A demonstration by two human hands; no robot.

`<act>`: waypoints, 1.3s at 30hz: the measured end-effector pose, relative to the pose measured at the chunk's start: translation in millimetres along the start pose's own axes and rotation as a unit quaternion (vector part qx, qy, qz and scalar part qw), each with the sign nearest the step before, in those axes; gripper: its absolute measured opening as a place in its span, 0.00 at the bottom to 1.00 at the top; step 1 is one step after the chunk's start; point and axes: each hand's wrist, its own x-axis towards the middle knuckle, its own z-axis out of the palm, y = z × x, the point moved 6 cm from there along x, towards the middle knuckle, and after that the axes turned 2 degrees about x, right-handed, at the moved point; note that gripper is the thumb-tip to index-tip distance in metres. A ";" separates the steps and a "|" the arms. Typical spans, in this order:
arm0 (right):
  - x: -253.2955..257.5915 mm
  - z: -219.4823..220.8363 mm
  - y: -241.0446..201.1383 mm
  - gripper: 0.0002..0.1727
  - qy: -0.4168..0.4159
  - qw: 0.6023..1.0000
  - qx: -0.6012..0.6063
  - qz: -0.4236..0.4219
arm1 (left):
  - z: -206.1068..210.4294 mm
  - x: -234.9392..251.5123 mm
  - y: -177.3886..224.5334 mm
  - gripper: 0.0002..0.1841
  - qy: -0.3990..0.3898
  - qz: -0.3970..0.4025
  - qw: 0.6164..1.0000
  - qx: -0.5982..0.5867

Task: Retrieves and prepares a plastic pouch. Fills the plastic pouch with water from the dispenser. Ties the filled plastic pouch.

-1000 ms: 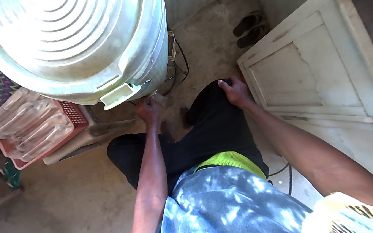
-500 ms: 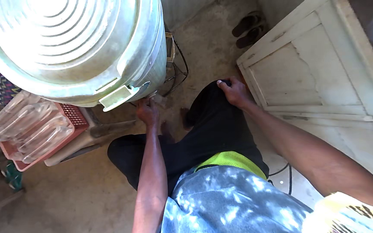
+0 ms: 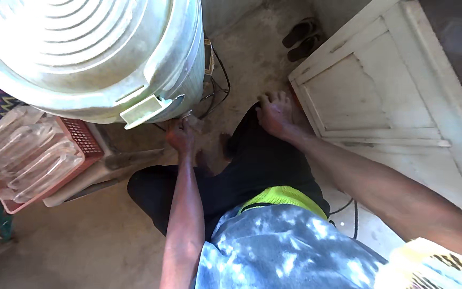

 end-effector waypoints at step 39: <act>15.6 83.4 -184.7 0.20 -0.193 0.740 0.583 0.275 | -1.4 -4.8 -6.3 0.14 -0.016 0.066 0.997 -0.021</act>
